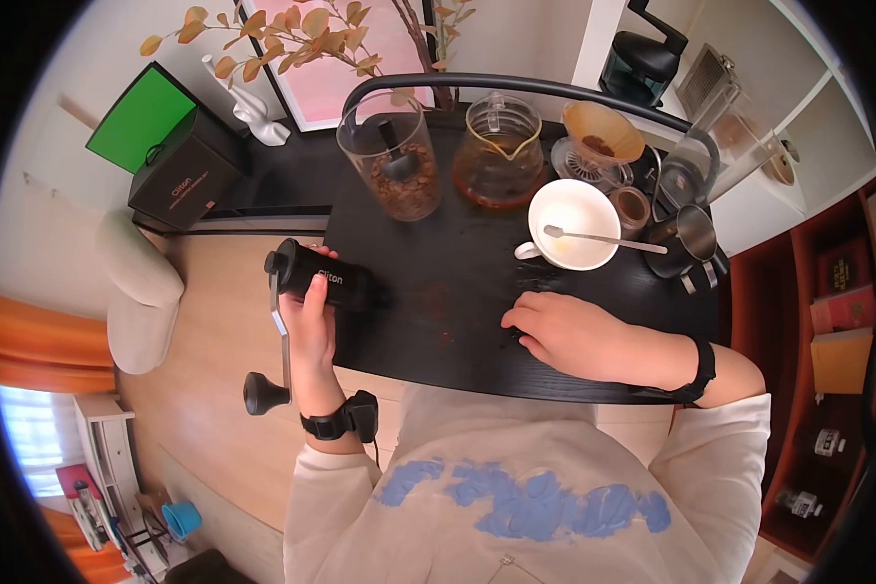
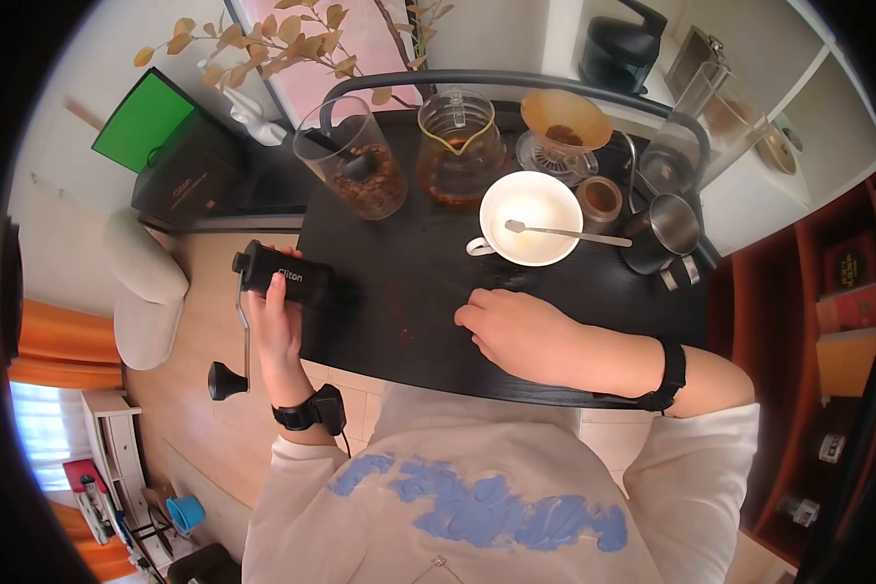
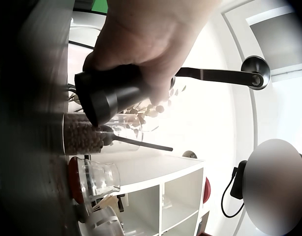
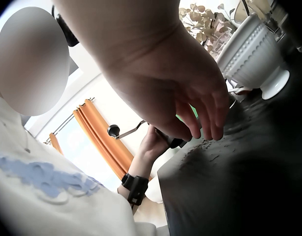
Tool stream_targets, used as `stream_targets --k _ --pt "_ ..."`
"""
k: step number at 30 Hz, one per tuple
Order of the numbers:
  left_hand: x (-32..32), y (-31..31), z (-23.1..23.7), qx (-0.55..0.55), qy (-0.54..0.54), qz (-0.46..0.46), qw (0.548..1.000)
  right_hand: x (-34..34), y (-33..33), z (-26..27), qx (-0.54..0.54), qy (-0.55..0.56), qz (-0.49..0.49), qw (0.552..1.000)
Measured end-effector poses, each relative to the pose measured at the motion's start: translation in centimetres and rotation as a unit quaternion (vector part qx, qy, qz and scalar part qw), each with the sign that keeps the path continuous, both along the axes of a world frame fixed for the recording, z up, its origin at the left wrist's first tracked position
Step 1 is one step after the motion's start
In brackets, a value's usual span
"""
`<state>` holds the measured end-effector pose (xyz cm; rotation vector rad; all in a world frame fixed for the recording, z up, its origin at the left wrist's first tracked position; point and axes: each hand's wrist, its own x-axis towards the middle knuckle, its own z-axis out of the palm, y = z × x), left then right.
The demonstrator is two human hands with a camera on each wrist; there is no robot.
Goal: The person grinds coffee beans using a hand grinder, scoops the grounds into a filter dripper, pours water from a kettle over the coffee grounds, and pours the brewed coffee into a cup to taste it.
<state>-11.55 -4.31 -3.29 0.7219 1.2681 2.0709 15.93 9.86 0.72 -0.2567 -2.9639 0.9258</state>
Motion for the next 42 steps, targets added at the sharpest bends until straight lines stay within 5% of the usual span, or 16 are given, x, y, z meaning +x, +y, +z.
stream_targets --k 11,29,35,42 --pt "1.2 0.9 -0.5 -0.019 -0.016 -0.022 0.999 0.3 -0.2 -0.2 0.015 0.007 0.007 1.0" --pt "2.8 1.8 -0.5 -0.109 0.122 -0.003 0.987 3.9 0.1 1.2 0.018 -0.026 -0.041 0.999" --pt "2.2 1.7 -1.3 -0.065 0.1 -0.013 0.993 6.1 0.8 2.8 0.038 -0.024 -0.132 0.99" --pt "1.6 1.4 -2.0 -0.049 0.063 -0.039 0.996 8.2 2.3 3.4 0.177 -0.02 -0.33 0.927"
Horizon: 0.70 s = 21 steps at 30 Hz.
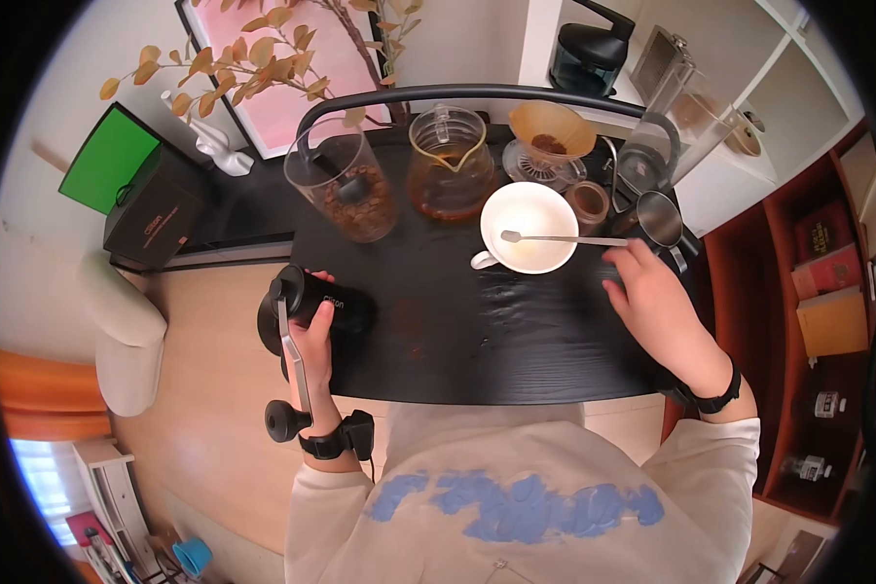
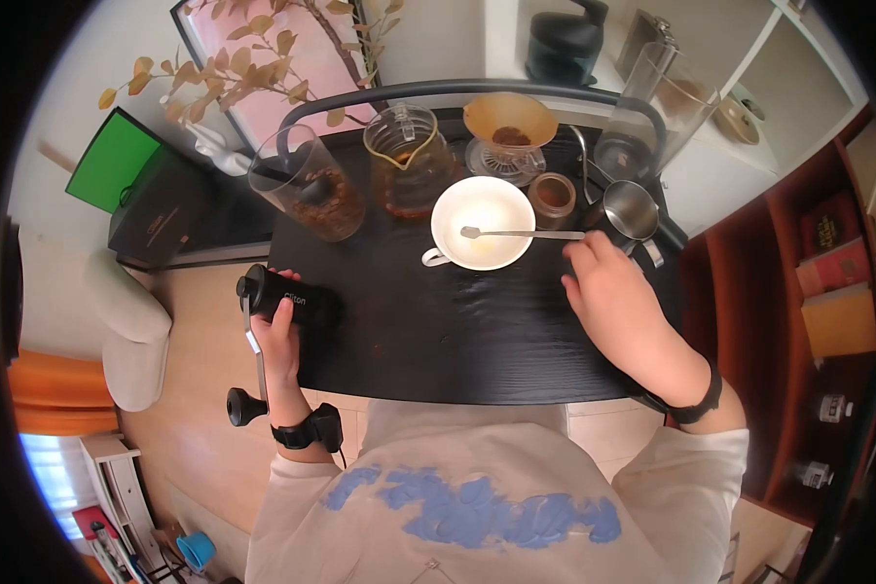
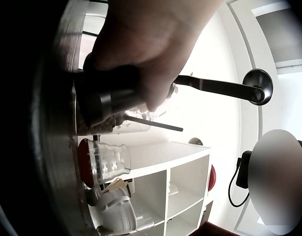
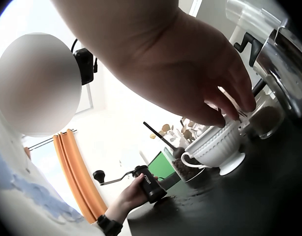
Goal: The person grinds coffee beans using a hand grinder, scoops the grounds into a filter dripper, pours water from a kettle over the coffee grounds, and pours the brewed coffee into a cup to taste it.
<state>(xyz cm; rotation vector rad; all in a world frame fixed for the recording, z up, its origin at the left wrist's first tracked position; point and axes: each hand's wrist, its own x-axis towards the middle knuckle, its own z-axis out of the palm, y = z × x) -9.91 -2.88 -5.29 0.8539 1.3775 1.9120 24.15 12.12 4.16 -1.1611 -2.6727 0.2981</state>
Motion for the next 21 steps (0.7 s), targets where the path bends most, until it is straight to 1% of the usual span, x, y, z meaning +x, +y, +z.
stream_targets --k 1,3,7,9,10,11,13,15,16,20,21 --pt "0.0 0.0 0.0 0.001 0.003 0.001 1.0 0.0 0.3 -0.2 0.001 0.0 -0.004 1.0" --pt "-0.1 -0.1 -0.2 0.001 0.011 -0.002 1.0 0.0 1.0 -0.9 -0.024 0.043 -0.037 0.998" --pt "0.0 -0.1 0.0 -0.023 0.016 0.0 1.0 -0.7 2.4 -2.0 -0.037 0.083 -0.027 0.995" --pt "0.0 -0.1 0.0 -0.026 0.023 0.002 0.999 -1.2 3.0 -2.2 -0.07 0.105 -0.061 0.99" --pt "0.1 0.0 0.1 -0.023 0.039 0.007 0.999 -1.4 3.3 -2.5 -0.071 0.105 -0.058 0.99" --pt "0.1 0.1 0.2 -0.021 0.056 0.011 0.998 -1.6 3.6 -2.7 -0.061 0.104 -0.06 0.991" --pt "0.2 0.0 0.3 -0.032 0.05 0.029 0.998 -2.1 4.2 -3.2 -0.053 0.103 -0.059 0.992" --pt "0.2 0.1 0.5 -0.029 0.061 0.007 0.998 -2.7 5.1 -3.7 -0.078 0.131 -0.089 0.984" --pt "0.2 0.1 0.5 -0.029 0.061 0.009 0.998 -2.7 5.5 -4.2 -0.062 0.155 -0.068 0.984" --pt "0.5 0.0 0.9 -0.029 0.058 0.009 0.998 -3.6 5.9 -4.7 -0.065 0.157 -0.079 0.982" --pt "0.6 0.0 1.0 -0.033 0.057 0.009 0.998 -3.6 6.1 -5.3 -0.029 0.154 -0.085 0.984"
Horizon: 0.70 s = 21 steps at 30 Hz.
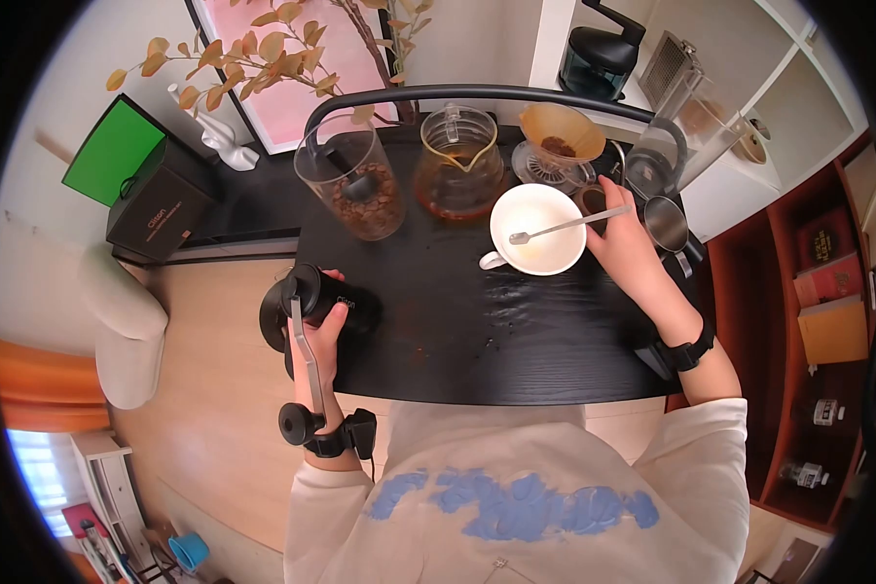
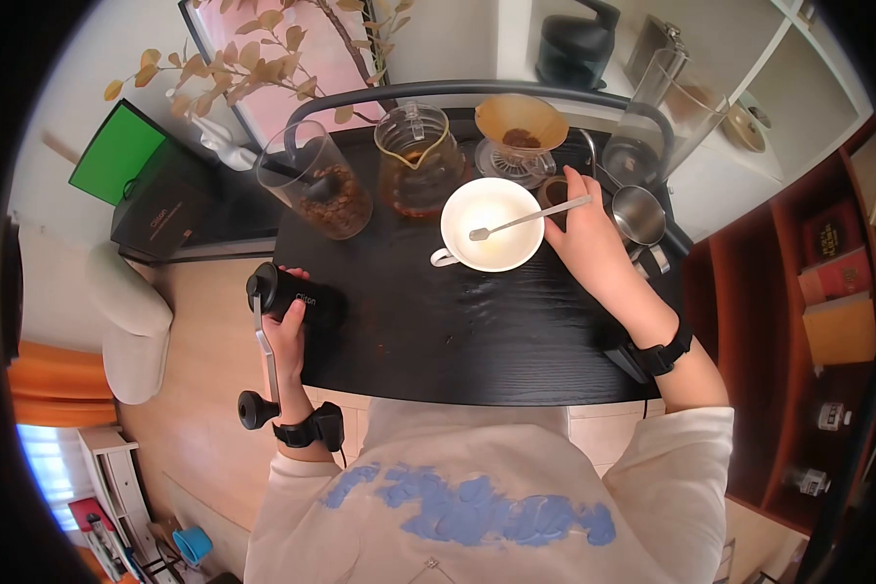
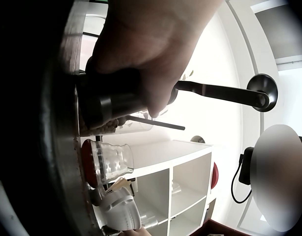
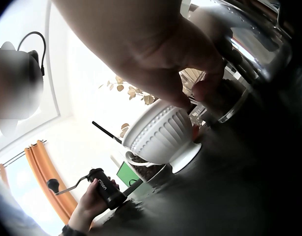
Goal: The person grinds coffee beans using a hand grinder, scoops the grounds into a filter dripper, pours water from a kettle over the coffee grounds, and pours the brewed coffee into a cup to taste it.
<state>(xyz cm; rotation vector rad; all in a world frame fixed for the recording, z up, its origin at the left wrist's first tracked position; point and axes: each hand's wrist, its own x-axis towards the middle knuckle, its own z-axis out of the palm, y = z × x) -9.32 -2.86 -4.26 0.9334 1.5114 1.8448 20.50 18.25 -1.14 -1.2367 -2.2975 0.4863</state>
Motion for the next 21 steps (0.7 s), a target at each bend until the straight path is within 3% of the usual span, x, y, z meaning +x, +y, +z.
stream_targets --k 2,14,18,21 --pt "-0.2 0.0 -0.3 0.002 -0.002 -0.001 1.0 0.0 0.1 -0.2 0.035 -0.007 -0.014 0.999" --pt "-0.8 -0.3 -1.0 -0.004 -0.007 -0.01 1.0 1.8 -3.5 1.2 0.0 -0.026 -0.012 1.0" --pt "-0.2 -0.1 -0.4 0.007 -0.024 -0.003 1.0 2.8 -6.0 2.6 -0.009 -0.091 0.006 0.996" --pt "-0.4 -0.2 -0.3 -0.004 0.008 -0.015 1.0 3.0 -7.7 3.4 -0.074 -0.091 0.044 0.992"
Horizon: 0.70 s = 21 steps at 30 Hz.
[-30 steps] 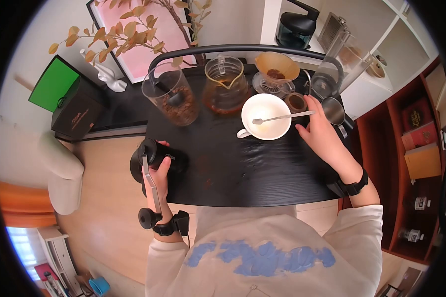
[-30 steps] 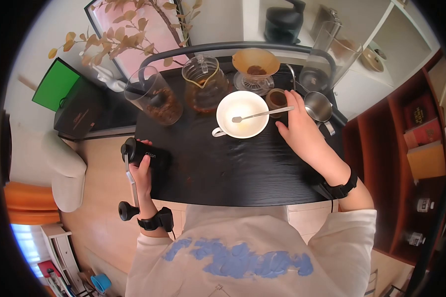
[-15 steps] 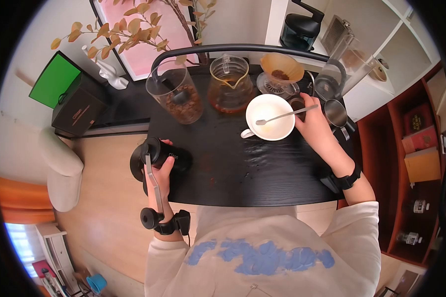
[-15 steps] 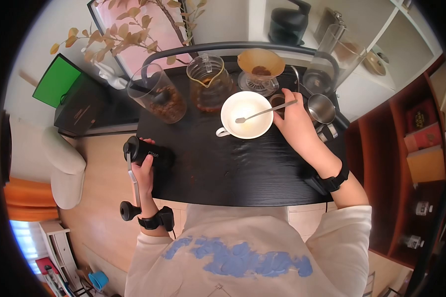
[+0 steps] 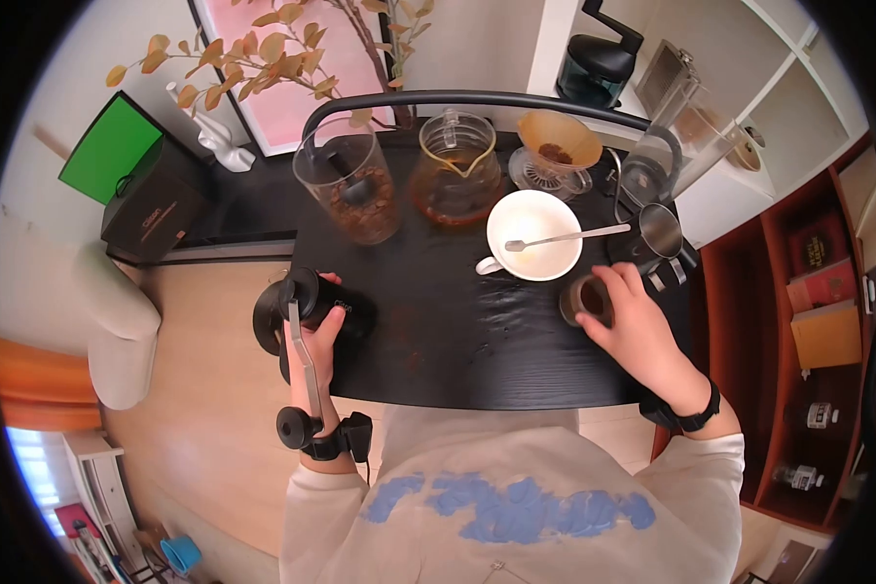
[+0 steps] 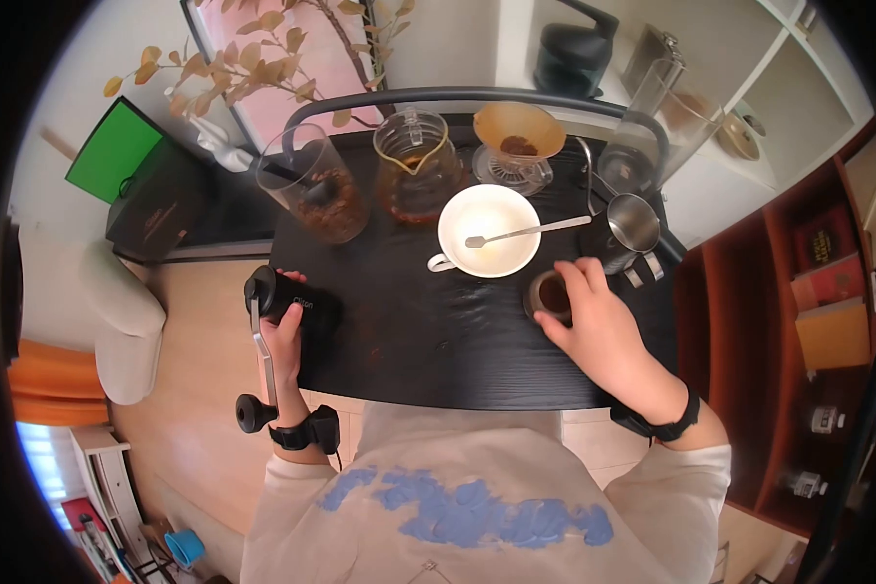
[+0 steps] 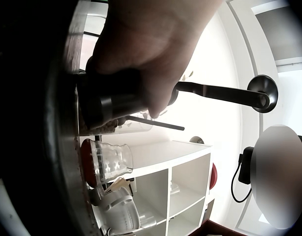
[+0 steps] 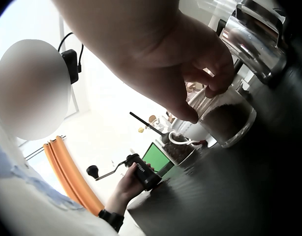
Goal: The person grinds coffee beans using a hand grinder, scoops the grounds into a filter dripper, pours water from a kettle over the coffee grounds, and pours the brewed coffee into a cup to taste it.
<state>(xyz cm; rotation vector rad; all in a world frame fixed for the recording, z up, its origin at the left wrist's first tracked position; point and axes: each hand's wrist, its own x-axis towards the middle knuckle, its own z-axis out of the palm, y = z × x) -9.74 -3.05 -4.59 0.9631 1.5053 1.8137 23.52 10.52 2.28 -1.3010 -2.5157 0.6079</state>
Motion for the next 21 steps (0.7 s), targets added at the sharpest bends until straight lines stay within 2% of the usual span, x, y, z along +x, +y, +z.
stream_targets --k 5,7,8,14,21 --pt "-0.2 0.0 -0.7 0.042 -0.049 0.018 0.998 -0.8 -2.0 1.1 -0.068 0.011 0.072 0.995" --pt "0.1 0.2 -0.5 0.073 -0.113 0.054 0.989 -1.2 -2.4 0.8 -0.079 0.037 0.124 0.988" --pt "0.1 0.2 -0.4 0.078 -0.121 0.065 0.987 -1.8 -2.6 1.5 -0.142 0.029 0.116 0.983" --pt "-0.2 0.0 0.0 0.098 -0.194 0.088 0.972 -3.8 -2.7 0.3 -0.112 0.089 0.197 0.97" --pt "0.6 -0.2 1.9 0.112 -0.2 0.089 0.969 -5.7 -2.7 -0.2 -0.097 0.091 0.234 0.963"
